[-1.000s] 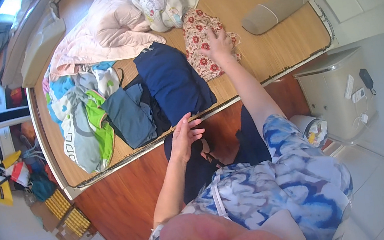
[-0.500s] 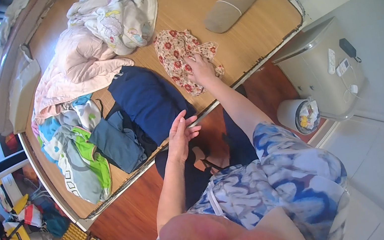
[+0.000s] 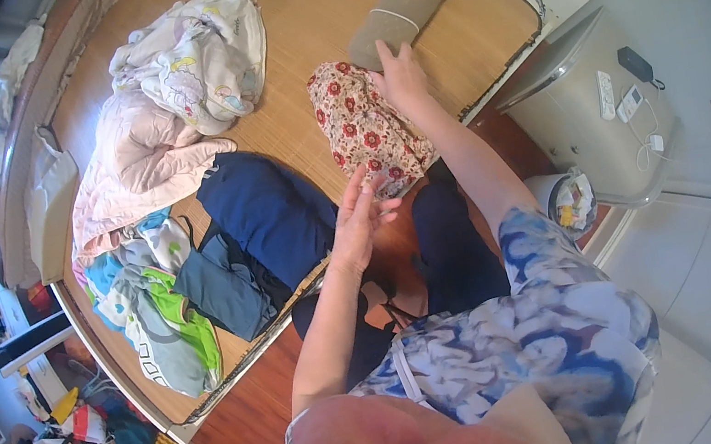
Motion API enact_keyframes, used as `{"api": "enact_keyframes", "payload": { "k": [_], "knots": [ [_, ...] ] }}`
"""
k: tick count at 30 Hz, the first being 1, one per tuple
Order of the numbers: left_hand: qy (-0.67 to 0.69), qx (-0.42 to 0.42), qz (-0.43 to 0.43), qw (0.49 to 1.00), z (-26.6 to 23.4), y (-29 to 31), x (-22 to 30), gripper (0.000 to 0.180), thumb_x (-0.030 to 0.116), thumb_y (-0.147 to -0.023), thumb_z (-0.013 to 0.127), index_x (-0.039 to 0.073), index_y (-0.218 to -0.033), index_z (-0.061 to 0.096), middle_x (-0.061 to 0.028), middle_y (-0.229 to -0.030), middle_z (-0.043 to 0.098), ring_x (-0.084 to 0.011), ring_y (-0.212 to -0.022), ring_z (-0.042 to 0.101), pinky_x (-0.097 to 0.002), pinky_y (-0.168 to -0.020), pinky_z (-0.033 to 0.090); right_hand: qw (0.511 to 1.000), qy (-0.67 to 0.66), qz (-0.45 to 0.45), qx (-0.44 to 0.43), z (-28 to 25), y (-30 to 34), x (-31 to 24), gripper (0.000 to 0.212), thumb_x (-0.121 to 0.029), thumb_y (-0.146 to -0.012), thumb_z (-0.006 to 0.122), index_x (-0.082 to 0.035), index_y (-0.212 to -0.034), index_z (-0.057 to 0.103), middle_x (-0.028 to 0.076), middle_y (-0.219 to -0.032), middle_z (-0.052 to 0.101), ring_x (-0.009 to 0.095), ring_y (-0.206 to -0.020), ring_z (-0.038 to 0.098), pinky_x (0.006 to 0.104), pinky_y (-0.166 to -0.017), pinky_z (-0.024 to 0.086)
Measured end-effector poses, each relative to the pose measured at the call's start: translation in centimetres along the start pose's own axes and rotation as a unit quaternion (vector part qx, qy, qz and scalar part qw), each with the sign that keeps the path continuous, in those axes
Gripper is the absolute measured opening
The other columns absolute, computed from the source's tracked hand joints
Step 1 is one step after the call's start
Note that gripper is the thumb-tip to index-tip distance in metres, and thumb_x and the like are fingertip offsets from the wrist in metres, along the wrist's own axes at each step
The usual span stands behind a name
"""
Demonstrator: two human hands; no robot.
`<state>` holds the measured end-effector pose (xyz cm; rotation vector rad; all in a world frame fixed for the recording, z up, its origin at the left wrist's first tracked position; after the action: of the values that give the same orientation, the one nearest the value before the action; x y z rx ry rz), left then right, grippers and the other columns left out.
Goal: The person folds a floral garment and a white garment with cartoon prints.
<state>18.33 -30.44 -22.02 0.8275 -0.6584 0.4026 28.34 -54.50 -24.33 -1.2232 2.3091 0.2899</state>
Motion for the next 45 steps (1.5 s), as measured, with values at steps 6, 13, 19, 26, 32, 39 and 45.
{"api": "enact_keyframes", "payload": {
  "k": [6,13,19,26,32,39,45],
  "knots": [
    [-0.035,-0.021,-0.059,0.997,2.2,0.4,-1.4,0.053,0.031,-0.099,0.047,0.014,-0.146,0.03,-0.0074,-0.12,0.059,-0.0133,-0.085,0.064,-0.0238,-0.074,0.051,0.989,0.071,0.124,-0.031,1.9,-5.4,5.2,0.08,-0.025,-0.076,0.068,-0.027,-0.145,0.027,0.038,-0.125,0.038,0.047,-0.096,0.058,0.0418,-0.088,0.049],
    [-0.026,0.005,-0.055,0.998,0.5,-1.0,-0.9,0.047,0.029,-0.099,0.046,0.013,-0.143,0.036,-0.0063,-0.115,0.062,-0.013,-0.085,0.064,-0.0233,-0.074,0.051,1.0,0.001,0.013,-0.011,3.5,-3.8,11.1,0.064,-0.018,-0.078,0.06,-0.027,-0.138,0.041,0.03,-0.113,0.051,0.043,-0.098,0.057,0.045,-0.086,0.048],
    [-0.059,-0.02,-0.103,0.993,-0.1,1.2,-3.4,0.042,0.029,-0.099,0.047,0.01,-0.136,0.044,-0.0073,-0.115,0.062,-0.0122,-0.086,0.064,-0.0237,-0.076,0.052,0.992,0.014,-0.041,0.118,-3.4,-6.0,21.3,0.051,-0.016,-0.087,0.044,-0.011,-0.138,0.042,0.025,-0.115,0.056,0.039,-0.1,0.058,0.0459,-0.088,0.046],
    [-0.011,0.0,-0.084,0.996,-1.5,2.1,-2.7,0.041,0.028,-0.1,0.046,0.007,-0.135,0.044,-0.0087,-0.116,0.062,-0.0133,-0.089,0.064,-0.0249,-0.078,0.052,0.963,-0.227,0.083,0.121,-2.3,-4.4,18.2,0.052,-0.018,-0.09,0.057,0.0,-0.135,0.037,0.019,-0.095,0.062,0.023,-0.081,0.064,0.0307,-0.065,0.053],
    [0.043,-0.014,-0.079,0.996,-1.2,1.3,-1.9,0.041,0.028,-0.1,0.044,0.007,-0.136,0.043,-0.0102,-0.115,0.063,-0.0169,-0.09,0.065,-0.0283,-0.08,0.052,0.836,-0.512,0.186,0.059,0.2,-10.3,17.2,0.05,-0.017,-0.089,0.063,0.001,-0.127,0.036,0.019,-0.117,0.052,0.024,-0.096,0.061,0.0319,-0.073,0.054],
    [0.001,0.113,0.005,0.994,-4.8,-0.7,0.1,0.046,0.022,-0.098,0.048,0.009,-0.141,0.036,-0.0059,-0.122,0.054,-0.0152,-0.09,0.064,-0.0245,-0.072,0.052,0.977,-0.161,-0.043,-0.131,5.6,-6.9,5.6,0.092,-0.045,-0.081,0.066,0.004,-0.143,0.019,0.027,-0.136,0.043,0.037,-0.124,0.044,0.0427,-0.103,0.036],
    [-0.473,0.402,0.336,0.709,-10.0,2.6,4.6,0.056,0.011,-0.084,0.066,0.002,-0.133,0.043,-0.0205,-0.128,0.046,-0.033,-0.112,0.052,-0.0372,-0.089,0.046,0.996,0.007,0.014,-0.091,6.8,4.3,3.0,0.106,-0.058,-0.069,0.072,-0.001,-0.144,0.023,0.03,-0.131,0.044,0.046,-0.121,0.041,0.0492,-0.101,0.035]
  ]
}}
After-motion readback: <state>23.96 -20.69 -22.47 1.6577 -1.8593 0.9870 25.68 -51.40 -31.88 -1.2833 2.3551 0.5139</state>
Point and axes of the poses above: each hand's wrist, its own y-axis away from the middle knuckle, its own z-axis out of the palm, x = y × z, the point moved 5 cm from there along -y, towards the middle knuckle
